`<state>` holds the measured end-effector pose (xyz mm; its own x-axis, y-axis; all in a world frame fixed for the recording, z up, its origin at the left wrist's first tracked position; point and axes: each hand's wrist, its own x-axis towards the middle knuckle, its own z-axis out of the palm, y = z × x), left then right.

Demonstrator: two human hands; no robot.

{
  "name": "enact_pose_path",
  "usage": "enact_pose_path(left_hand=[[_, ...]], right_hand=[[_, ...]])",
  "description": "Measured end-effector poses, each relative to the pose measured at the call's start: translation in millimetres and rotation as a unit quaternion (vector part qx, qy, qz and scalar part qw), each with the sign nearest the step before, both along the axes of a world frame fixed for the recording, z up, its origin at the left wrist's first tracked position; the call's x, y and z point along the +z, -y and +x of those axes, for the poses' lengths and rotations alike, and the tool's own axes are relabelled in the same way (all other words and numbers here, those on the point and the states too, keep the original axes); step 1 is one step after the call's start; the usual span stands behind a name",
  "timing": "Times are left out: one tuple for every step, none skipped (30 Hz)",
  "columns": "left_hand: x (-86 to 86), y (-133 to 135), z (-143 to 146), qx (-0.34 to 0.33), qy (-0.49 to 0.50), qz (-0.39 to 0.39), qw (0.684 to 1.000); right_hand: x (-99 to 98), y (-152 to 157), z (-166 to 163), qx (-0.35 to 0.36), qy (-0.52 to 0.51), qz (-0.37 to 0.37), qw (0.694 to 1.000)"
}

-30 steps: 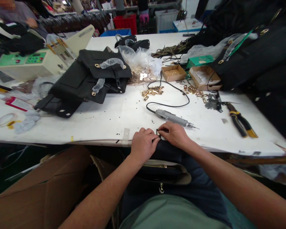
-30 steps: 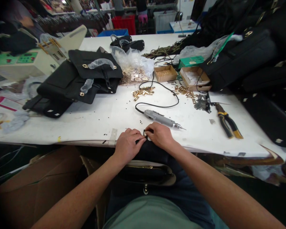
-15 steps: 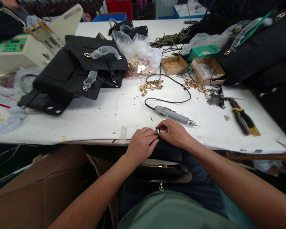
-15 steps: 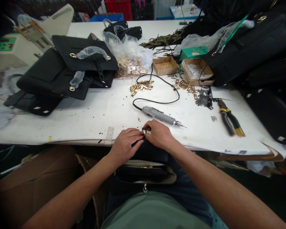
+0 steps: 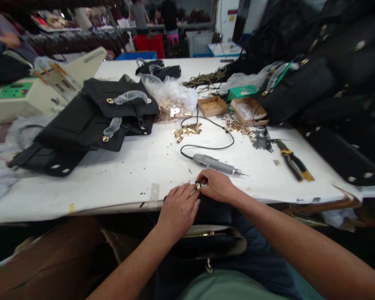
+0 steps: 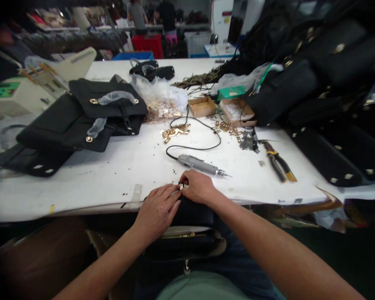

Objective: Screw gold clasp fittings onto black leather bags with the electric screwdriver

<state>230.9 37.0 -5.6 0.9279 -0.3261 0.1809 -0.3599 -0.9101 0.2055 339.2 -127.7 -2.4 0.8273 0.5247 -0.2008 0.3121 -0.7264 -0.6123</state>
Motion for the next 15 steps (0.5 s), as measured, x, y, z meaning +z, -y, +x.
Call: enact_pose_path(left_hand=[[-2.3,0.1,-0.5,0.005,0.013,0.000,1.000],[-4.8,0.2,-0.7,0.008,0.027,0.000,1.000],[-7.3,0.4,-0.6,0.011,0.042,0.001,0.999],[-9.7,0.5,-0.5,0.013,0.057,0.002,0.998],[-11.8,0.7,-0.4,0.014,0.072,0.005,0.997],[-13.6,0.6,-0.3,0.015,0.087,0.009,0.996],[-15.0,0.3,-0.3,0.014,0.102,0.011,0.995],[-16.0,-0.2,-0.3,0.011,0.115,0.013,0.993],[-16.7,-1.1,-0.2,0.008,0.129,0.013,0.992],[-17.1,-2.3,0.1,0.002,0.141,0.012,0.990],[-17.4,-3.8,0.6,-0.003,0.151,0.010,0.988],[-17.5,-5.4,1.3,-0.008,0.162,0.009,0.987],[-17.5,-6.9,2.2,-0.013,0.171,0.009,0.985],[-17.4,-8.4,3.2,-0.017,0.180,0.010,0.983],[-17.3,-9.7,4.3,-0.019,0.189,0.012,0.982]], right_hand=[[0.7,0.0,-0.7,0.000,0.006,0.007,1.000],[1.2,-0.3,-1.3,0.002,0.013,0.014,1.000],[1.5,-0.6,-1.6,0.003,0.018,0.022,1.000],[1.6,-0.9,-1.9,0.004,0.022,0.031,0.999],[1.8,-1.0,-2.2,0.004,0.022,0.041,0.999],[2.0,-0.9,-2.5,0.002,0.020,0.056,0.998],[2.5,-0.1,-2.7,-0.001,0.015,0.075,0.997],[3.2,1.5,-2.5,-0.008,0.010,0.097,0.995],[4.5,4.1,-1.6,-0.016,0.009,0.120,0.993],[6.2,7.9,0.6,-0.024,0.014,0.141,0.990],[8.6,13.1,4.5,-0.034,0.023,0.157,0.987],[11.4,19.8,10.6,-0.046,0.034,0.164,0.985],[14.6,27.8,19.2,-0.061,0.047,0.154,0.985],[17.8,36.9,30.4,-0.079,0.062,0.129,0.986],[20.9,46.9,44.1,-0.097,0.077,0.096,0.988]])
